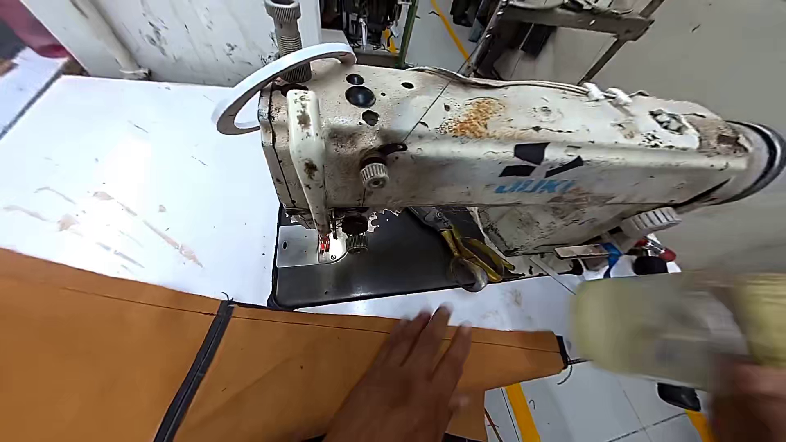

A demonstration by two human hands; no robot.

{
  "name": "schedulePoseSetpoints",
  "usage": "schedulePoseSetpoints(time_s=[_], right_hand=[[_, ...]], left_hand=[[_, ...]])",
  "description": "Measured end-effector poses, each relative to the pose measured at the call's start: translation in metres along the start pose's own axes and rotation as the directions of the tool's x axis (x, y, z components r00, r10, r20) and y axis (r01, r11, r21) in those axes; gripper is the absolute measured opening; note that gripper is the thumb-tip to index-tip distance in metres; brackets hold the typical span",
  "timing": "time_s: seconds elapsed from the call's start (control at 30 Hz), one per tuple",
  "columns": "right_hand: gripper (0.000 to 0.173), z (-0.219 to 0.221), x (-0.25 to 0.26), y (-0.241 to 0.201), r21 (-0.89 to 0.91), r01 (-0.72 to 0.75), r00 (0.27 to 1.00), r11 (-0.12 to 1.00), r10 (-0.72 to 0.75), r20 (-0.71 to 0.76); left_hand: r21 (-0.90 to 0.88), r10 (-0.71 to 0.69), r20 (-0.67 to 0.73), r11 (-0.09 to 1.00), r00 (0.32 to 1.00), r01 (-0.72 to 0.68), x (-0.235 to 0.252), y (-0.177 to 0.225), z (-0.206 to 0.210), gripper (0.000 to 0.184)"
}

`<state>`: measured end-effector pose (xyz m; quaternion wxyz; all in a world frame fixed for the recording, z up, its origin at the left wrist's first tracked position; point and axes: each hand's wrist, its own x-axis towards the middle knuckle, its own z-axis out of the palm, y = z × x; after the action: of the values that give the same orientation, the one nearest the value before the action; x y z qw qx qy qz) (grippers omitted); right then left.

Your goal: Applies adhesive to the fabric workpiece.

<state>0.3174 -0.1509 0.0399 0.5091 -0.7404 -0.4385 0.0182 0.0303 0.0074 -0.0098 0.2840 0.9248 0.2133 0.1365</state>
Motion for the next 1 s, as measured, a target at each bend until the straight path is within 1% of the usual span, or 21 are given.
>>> schedulePoseSetpoints(time_s=[0.03, 0.07, 0.1, 0.17, 0.23, 0.3, 0.37, 0.43, 0.47, 0.5, 0.53, 0.57, 0.6, 0.63, 0.67, 0.7, 0.73, 0.8, 0.9, 0.93, 1.0], right_hand=[[0.103, 0.017, -0.004, 0.001, -0.119, 0.011, 0.999, 0.993, -0.006, 0.044], [0.109, 0.035, -0.004, 0.001, -0.197, 0.001, 0.998, 0.98, 0.013, 0.069], [0.107, 0.053, -0.003, 0.003, -0.23, -0.027, 0.996, 0.973, 0.046, 0.079], [0.1, 0.08, 0.004, 0.01, -0.231, -0.093, 0.991, 0.969, 0.113, 0.073], [0.098, 0.093, 0.012, 0.015, -0.175, -0.136, 0.985, 0.975, 0.152, 0.082], [0.097, 0.094, 0.017, 0.016, -0.176, -0.148, 0.977, 0.973, 0.172, 0.129], [0.103, 0.08, 0.025, 0.013, -0.252, -0.091, 0.96, 0.963, 0.152, 0.235], [0.106, 0.058, 0.036, 0.0, -0.299, 0.03, 0.947, 0.954, 0.069, 0.314], [0.1, 0.048, 0.041, -0.011, -0.295, 0.084, 0.953, 0.952, 0.01, 0.303], [0.09, 0.042, 0.046, -0.021, -0.31, 0.14, 0.964, 0.94, -0.058, 0.26], [0.075, 0.042, 0.051, -0.031, -0.345, 0.196, 0.967, 0.918, -0.124, 0.222], [0.06, 0.045, 0.056, -0.04, -0.384, 0.255, 0.957, 0.887, -0.177, 0.229], [0.047, 0.052, 0.061, -0.047, -0.421, 0.307, 0.94, 0.853, -0.203, 0.275], [0.037, 0.059, 0.066, -0.051, -0.459, 0.356, 0.919, 0.814, -0.218, 0.327], [0.035, 0.061, 0.071, -0.055, -0.49, 0.396, 0.903, 0.777, -0.233, 0.361], [0.036, 0.057, 0.074, -0.059, -0.499, 0.406, 0.899, 0.766, -0.236, 0.369], [0.035, 0.051, 0.075, -0.061, -0.493, 0.397, 0.904, 0.774, -0.236, 0.357], [0.032, 0.048, 0.069, -0.051, -0.472, 0.344, 0.917, 0.812, -0.183, 0.354], [0.031, 0.064, 0.065, -0.034, -0.484, 0.301, 0.93, 0.821, -0.141, 0.34], [0.031, 0.062, 0.065, -0.039, -0.477, 0.3, 0.935, 0.826, -0.157, 0.317], [0.029, 0.036, 0.067, -0.061, -0.403, 0.283, 0.956, 0.87, -0.223, 0.189]], left_hand=[[0.095, 0.067, -0.041, 0.993, 0.997, -0.063, 0.027, -0.007, 0.017, 0.053], [0.148, 0.1, -0.048, 0.985, 0.994, -0.092, 0.053, -0.015, 0.029, 0.051], [0.179, 0.114, -0.055, 0.978, 0.992, -0.102, 0.075, -0.023, 0.036, 0.049], [0.223, 0.08, -0.044, 0.972, 0.996, -0.068, 0.107, -0.037, 0.038, 0.049], [0.243, 0.019, -0.054, 0.97, 0.998, -0.006, 0.123, -0.049, 0.035, 0.05], [0.239, -0.039, -0.071, 0.969, 0.997, 0.055, 0.126, -0.059, 0.032, 0.049], [0.178, -0.073, -0.064, 0.981, 0.995, 0.083, 0.118, -0.057, 0.022, 0.056], [-0.04, -0.026, -0.094, 0.999, 0.995, 0.023, 0.105, -0.041, 0.012, 0.072], [-0.181, 0.002, -0.104, 0.983, 0.995, -0.021, 0.1, -0.03, 0.01, 0.082], [-0.305, 0.023, -0.112, 0.951, 0.993, -0.056, 0.1, -0.019, 0.011, 0.092], [-0.401, 0.04, -0.13, 0.912, 0.991, -0.089, 0.104, -0.008, 0.015, 0.103], [-0.458, 0.046, -0.159, 0.882, 0.986, -0.115, 0.111, 0.0, 0.023, 0.11], [-0.481, 0.038, -0.205, 0.866, 0.978, -0.134, 0.119, 0.005, 0.032, 0.111], [-0.48, 0.023, -0.261, 0.864, 0.965, -0.15, 0.127, 0.007, 0.042, 0.105], [-0.461, 0.007, -0.296, 0.875, 0.955, -0.149, 0.132, 0.007, 0.051, 0.097], [-0.446, -0.005, -0.305, 0.884, 0.952, -0.138, 0.134, 0.006, 0.054, 0.092], [-0.432, -0.014, -0.301, 0.893, 0.954, -0.123, 0.134, 0.006, 0.055, 0.091], [-0.398, -0.008, -0.303, 0.91, 0.953, -0.118, 0.131, 0.005, 0.057, 0.09], [-0.362, 0.013, -0.34, 0.921, 0.94, -0.144, 0.129, 0.004, 0.064, 0.089], [-0.353, 0.022, -0.354, 0.923, 0.935, -0.156, 0.129, 0.003, 0.067, 0.089], [-0.334, 0.035, -0.376, 0.927, 0.926, -0.17, 0.128, 0.002, 0.071, 0.09]])
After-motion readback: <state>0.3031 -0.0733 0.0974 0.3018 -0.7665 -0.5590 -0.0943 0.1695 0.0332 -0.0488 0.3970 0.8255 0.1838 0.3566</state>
